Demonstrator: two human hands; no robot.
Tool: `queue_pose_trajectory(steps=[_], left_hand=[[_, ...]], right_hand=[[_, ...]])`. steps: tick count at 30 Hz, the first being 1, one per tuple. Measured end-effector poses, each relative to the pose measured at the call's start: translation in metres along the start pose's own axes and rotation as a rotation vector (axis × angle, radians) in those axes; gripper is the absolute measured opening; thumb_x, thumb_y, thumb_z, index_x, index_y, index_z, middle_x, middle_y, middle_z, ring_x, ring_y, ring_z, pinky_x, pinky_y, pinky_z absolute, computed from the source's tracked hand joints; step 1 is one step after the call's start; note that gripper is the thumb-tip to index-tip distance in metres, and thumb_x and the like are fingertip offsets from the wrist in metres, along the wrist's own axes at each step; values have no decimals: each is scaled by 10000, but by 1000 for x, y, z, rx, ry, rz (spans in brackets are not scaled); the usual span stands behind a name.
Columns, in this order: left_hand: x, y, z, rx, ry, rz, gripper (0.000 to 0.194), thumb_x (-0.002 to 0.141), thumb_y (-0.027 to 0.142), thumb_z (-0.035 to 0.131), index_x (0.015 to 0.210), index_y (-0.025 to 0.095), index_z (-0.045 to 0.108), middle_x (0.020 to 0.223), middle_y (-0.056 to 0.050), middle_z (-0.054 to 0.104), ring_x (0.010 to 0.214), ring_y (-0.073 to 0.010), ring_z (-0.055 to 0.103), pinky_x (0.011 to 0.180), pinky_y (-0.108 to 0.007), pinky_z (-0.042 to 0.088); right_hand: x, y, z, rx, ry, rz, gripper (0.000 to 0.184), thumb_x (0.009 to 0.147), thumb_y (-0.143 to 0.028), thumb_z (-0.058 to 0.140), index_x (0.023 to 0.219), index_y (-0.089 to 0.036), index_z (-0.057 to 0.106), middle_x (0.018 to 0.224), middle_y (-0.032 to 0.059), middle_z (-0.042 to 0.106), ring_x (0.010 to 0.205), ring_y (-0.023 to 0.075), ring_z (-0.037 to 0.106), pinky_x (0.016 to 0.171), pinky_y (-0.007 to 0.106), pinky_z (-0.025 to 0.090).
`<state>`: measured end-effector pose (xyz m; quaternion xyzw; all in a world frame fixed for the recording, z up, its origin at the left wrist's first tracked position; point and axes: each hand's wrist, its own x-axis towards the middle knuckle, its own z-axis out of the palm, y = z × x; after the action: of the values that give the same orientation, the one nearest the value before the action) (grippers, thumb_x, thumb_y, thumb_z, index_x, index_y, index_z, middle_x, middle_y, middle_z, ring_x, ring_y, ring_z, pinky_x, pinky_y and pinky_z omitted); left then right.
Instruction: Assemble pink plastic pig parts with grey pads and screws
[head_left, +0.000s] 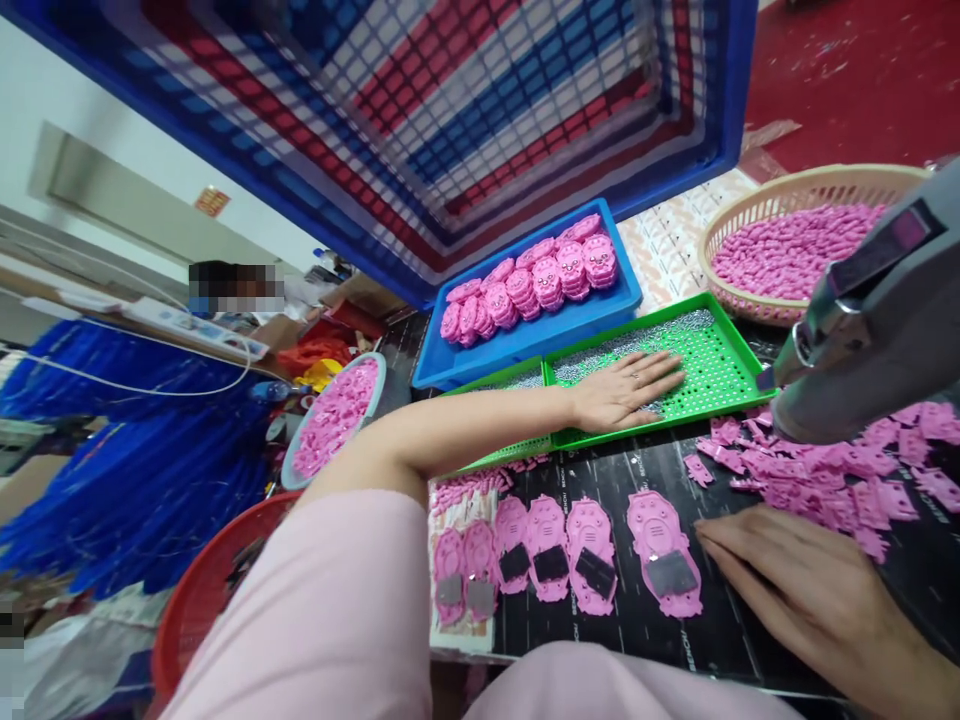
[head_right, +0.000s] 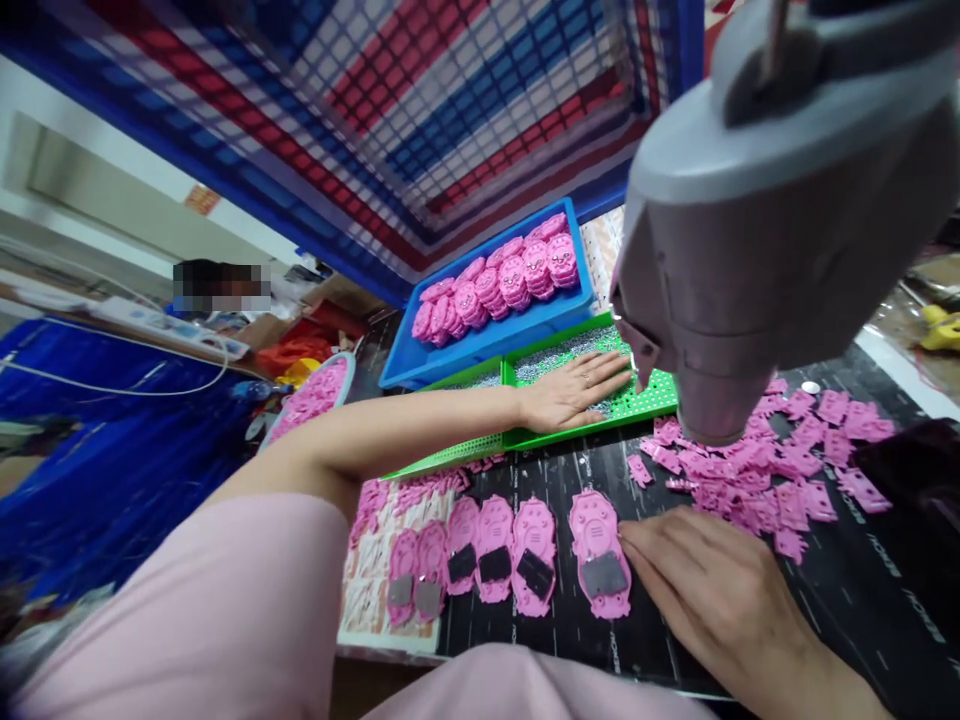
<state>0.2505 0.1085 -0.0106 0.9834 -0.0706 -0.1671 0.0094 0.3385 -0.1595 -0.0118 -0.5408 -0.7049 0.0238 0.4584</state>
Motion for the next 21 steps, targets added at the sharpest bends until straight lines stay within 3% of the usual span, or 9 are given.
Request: queue_pose_trajectory(steps=[3,5,9,11,13,17,21], left_hand=[[25,5,-4,38,42,125,588,1001,387,234,1539,154,198,1628,-28,113,1504,-168,41,1239,-362,52],[23,3,-8,33,46,176,574,999,351,218,1529,131,235,1618,-33,163,1500,-156,72,1238,-351,68],[-23,-16,-9,-16,3,336,585,982,376,259,1490,98,338,1588,-66,259,1495,-163,74,1233,-327,97],[-44,-24,-8,-37,-9,330,596,971,422,291,1479,122,371,1573,-73,297,1492,-178,105,1224,-341,150],[-50,-26,-7,-19,-33,297,610,967,444,282,1496,144,339,1585,-61,266,1494,-188,108,1224,-368,149],[-10,-13,-3,95,-30,215,613,979,425,244,1540,181,205,1627,-12,110,1504,-180,11,1237,-384,49],[40,6,2,130,149,91,629,991,446,263,1543,154,189,1631,-52,99,1507,-236,-4,1237,-429,44]], right_hand=[[0,1,2,-6,-4,16,214,930,-107,469,1046,-168,637,903,19,723,807,129,685,739,256,571],[-2,1,2,-11,-12,39,203,920,-100,497,1058,-164,631,910,20,719,816,128,679,757,258,567],[-6,2,1,-8,-25,54,197,919,-94,500,1051,-165,627,922,22,714,815,127,671,758,261,566],[-5,1,1,1,-28,52,206,918,-96,499,1062,-169,626,930,25,714,817,129,671,746,260,568],[-3,0,1,10,-30,41,213,919,-94,489,1064,-168,627,929,29,714,817,131,673,734,259,570],[-1,0,4,-6,-38,19,213,928,-97,467,1042,-161,634,920,25,716,798,133,672,728,265,572],[-6,2,7,-32,-60,39,198,920,-100,493,1043,-163,635,931,25,712,805,133,669,734,266,565]])
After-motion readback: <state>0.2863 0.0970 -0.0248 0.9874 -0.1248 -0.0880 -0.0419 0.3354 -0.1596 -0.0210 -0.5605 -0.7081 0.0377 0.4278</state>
